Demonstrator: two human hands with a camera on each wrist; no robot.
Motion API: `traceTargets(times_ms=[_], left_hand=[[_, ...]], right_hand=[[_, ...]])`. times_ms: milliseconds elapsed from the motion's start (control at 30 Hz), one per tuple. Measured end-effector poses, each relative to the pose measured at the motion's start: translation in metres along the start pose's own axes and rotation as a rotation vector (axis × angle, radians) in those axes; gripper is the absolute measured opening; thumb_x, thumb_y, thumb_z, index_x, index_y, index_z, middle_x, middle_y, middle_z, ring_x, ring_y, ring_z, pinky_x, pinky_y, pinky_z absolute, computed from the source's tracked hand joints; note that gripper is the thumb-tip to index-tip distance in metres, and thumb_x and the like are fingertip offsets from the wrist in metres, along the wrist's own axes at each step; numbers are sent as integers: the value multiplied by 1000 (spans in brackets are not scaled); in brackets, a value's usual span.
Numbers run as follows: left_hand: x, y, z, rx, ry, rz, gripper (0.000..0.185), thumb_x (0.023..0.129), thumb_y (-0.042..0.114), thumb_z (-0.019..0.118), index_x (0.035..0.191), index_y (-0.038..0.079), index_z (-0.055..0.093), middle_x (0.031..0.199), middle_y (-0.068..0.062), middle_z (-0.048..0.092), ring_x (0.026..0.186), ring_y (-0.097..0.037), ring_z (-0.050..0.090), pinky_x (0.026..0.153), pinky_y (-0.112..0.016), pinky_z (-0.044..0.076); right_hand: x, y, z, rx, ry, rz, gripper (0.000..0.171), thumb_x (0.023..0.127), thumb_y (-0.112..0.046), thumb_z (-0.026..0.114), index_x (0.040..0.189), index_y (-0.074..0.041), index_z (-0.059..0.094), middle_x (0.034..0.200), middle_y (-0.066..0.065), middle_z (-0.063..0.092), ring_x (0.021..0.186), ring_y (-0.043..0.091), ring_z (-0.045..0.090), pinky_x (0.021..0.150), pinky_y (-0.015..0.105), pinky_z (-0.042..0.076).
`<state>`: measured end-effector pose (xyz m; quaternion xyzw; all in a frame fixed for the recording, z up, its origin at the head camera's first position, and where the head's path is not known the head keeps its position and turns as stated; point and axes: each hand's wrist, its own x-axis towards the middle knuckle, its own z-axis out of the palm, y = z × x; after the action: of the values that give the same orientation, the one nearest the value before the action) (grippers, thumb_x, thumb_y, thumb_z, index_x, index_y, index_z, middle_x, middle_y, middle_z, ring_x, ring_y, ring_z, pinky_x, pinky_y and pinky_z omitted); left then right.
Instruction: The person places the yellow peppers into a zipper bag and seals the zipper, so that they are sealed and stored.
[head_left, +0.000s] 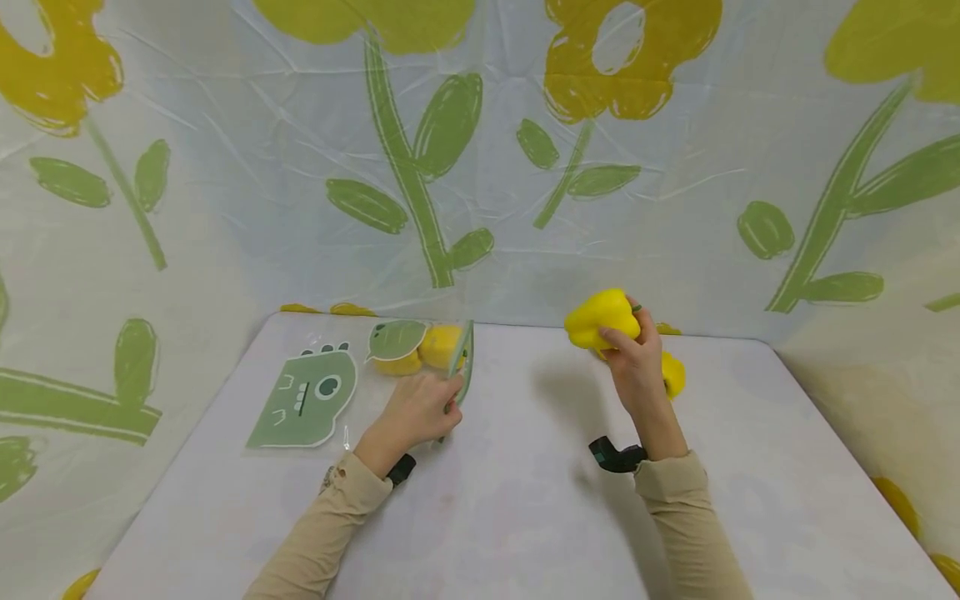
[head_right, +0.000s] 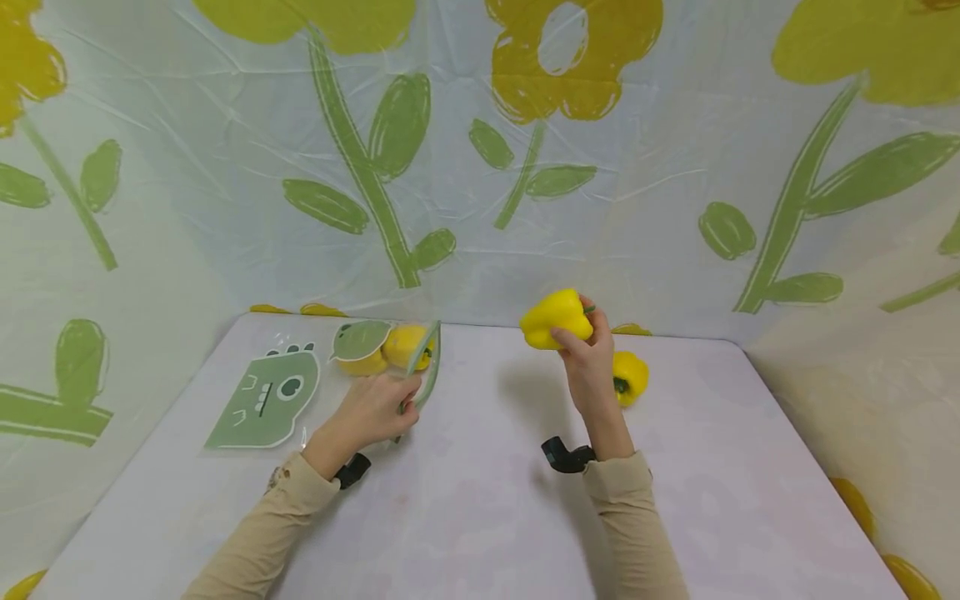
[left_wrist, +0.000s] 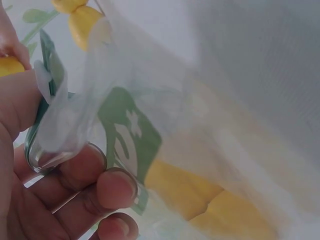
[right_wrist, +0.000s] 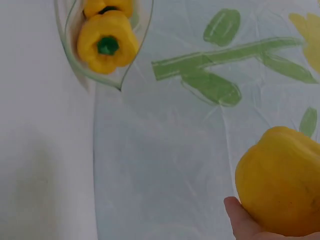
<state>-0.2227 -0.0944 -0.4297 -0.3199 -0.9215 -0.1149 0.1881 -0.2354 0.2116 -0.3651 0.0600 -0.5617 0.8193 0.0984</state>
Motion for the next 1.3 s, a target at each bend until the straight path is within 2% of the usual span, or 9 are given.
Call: traceTargets(times_ms=[167, 300, 600, 767, 933, 1067, 1300], left_hand=[[1, 1, -1, -7, -11, -3, 26, 71, 13, 69, 71, 18, 44, 53, 9, 33, 46, -10, 35, 42, -25, 24], [0, 0, -1, -14, -18, -9, 26, 71, 13, 69, 71, 18, 44, 54, 8, 34, 46, -10, 35, 42, -25, 25], [-1, -1, -3, -19, -6, -30, 28, 72, 13, 70, 73, 18, 43, 55, 8, 34, 45, -12, 36, 40, -26, 25], [0, -1, -2, -14, 13, -32, 29, 71, 14, 70, 72, 18, 41, 54, 8, 32, 45, -12, 35, 40, -26, 24], [1, -1, -1, -26, 19, -48, 29, 71, 14, 70, 71, 19, 42, 54, 9, 32, 46, -12, 36, 40, -27, 24], [1, -1, 0, -29, 18, -45, 28, 71, 14, 71, 71, 19, 43, 54, 9, 34, 47, -12, 37, 41, -26, 26], [0, 0, 1, -25, 19, -27, 25, 70, 14, 71, 73, 19, 47, 54, 9, 36, 48, -12, 38, 43, -27, 27]], right_hand=[[3, 17, 20, -12, -62, -1, 52, 89, 5, 55, 136, -10, 38, 124, 6, 43, 110, 22, 44, 98, 28, 42], [11, 33, 40, 6, -73, 28, 54, 87, 2, 58, 136, -6, 38, 123, 7, 46, 108, 22, 47, 98, 30, 41], [14, 82, 82, 72, -34, 222, 68, 82, 3, 60, 143, 1, 31, 129, 13, 45, 108, 22, 50, 97, 31, 43], [8, 109, 84, 93, -1, 330, 64, 83, 0, 59, 141, 1, 32, 130, 15, 43, 110, 24, 47, 97, 32, 42], [4, 126, 75, 91, 26, 384, 63, 82, 0, 55, 141, 4, 31, 128, 16, 42, 107, 25, 46, 97, 33, 40], [1, 135, 72, 11, -37, 412, 66, 80, 1, 56, 141, 3, 33, 130, 18, 44, 104, 22, 49, 94, 29, 42], [-7, 143, 78, -109, -242, 419, 67, 78, 4, 65, 138, -1, 37, 135, 19, 44, 107, 22, 53, 90, 27, 46]])
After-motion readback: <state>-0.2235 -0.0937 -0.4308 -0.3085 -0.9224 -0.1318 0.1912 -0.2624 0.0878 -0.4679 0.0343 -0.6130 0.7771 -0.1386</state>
